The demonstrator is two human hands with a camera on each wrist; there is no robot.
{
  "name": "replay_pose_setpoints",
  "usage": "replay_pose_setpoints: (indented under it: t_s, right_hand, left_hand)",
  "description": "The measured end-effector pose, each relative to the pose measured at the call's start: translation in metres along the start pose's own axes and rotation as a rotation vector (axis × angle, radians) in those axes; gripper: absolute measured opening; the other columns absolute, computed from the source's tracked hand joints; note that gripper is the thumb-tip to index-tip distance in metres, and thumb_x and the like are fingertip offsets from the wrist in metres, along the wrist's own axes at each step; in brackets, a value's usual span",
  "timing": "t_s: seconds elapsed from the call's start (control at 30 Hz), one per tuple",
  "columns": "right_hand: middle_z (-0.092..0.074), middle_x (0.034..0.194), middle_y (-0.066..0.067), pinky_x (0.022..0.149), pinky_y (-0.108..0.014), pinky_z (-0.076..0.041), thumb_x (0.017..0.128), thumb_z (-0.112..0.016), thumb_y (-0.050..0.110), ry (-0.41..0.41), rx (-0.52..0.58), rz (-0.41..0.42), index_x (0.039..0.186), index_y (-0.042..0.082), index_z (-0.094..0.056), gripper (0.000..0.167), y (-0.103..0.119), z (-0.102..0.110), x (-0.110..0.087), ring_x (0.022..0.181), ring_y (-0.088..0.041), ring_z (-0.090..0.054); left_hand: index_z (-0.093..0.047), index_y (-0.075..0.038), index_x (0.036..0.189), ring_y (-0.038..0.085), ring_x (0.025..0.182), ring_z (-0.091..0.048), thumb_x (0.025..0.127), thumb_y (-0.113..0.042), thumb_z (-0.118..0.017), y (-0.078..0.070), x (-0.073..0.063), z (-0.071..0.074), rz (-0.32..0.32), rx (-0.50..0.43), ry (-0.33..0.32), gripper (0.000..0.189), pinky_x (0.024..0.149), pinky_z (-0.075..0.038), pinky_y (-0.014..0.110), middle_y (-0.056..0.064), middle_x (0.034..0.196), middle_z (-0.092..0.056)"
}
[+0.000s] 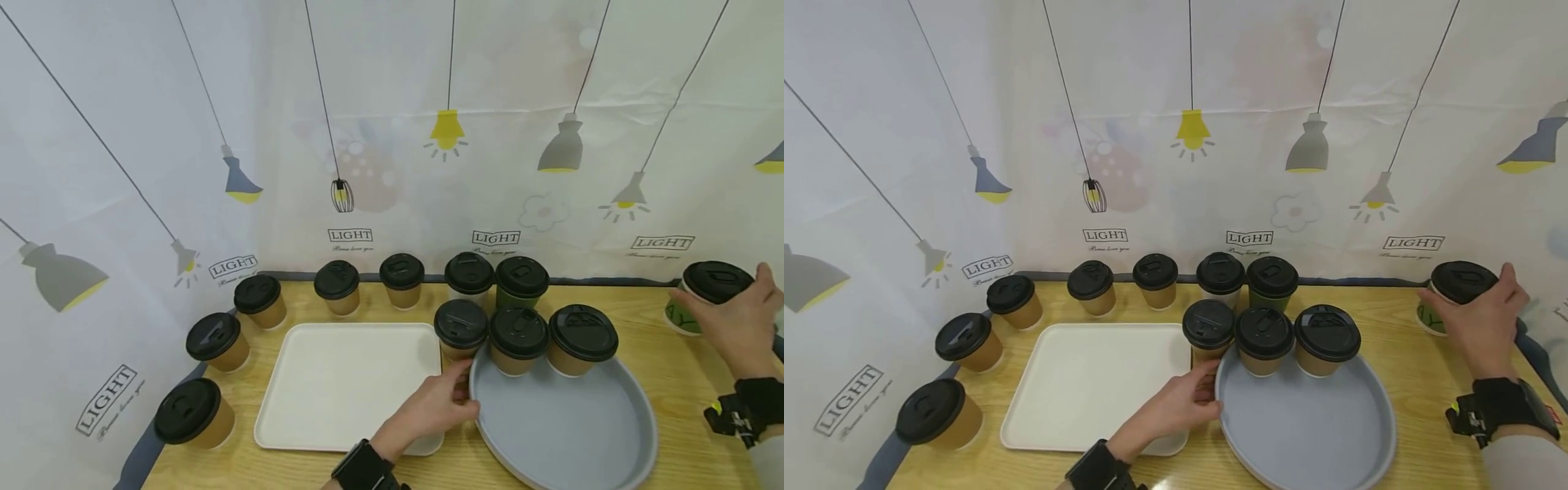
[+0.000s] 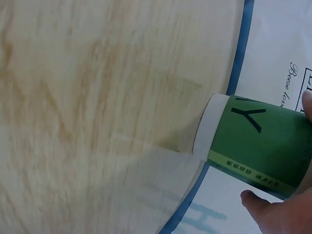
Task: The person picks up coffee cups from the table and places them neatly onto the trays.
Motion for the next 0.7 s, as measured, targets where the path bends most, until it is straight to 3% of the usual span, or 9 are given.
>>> replay_pose_setpoints:
  t_s: [0.33,0.7]
  right_hand:
    - [0.001,0.161,-0.041,0.112,-0.077,-0.02,0.097,-0.062,0.051,-0.009,0.006,0.03,0.163,0.003,0.006,0.106,0.001,0.001,0.001,0.145,-0.065,-0.011]
    - [-0.002,0.164,-0.036,0.106,-0.08,-0.025,0.095,-0.07,0.042,-0.025,0.099,0.126,0.165,0.006,0.003,0.107,0.016,0.017,-0.022,0.145,-0.063,-0.015]
  left_hand:
    - [-0.038,-0.005,0.157,0.015,0.121,-0.065,0.092,-0.017,-0.069,-0.002,0.0,-0.002,0.004,-0.007,-0.002,0.073,0.094,-0.052,0.02,0.013,0.147,-0.058]
    - [-0.039,-0.006,0.157,0.015,0.121,-0.066,0.092,-0.016,-0.069,-0.003,0.0,-0.001,0.012,-0.026,0.0,0.072,0.094,-0.054,0.022,0.012,0.146,-0.058]
Point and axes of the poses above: each hand's wrist, its own x-axis towards the middle knuckle, its own z-axis out of the back of the hand, y = z × x, the point moved 8 cm from there along x, towards the middle knuckle
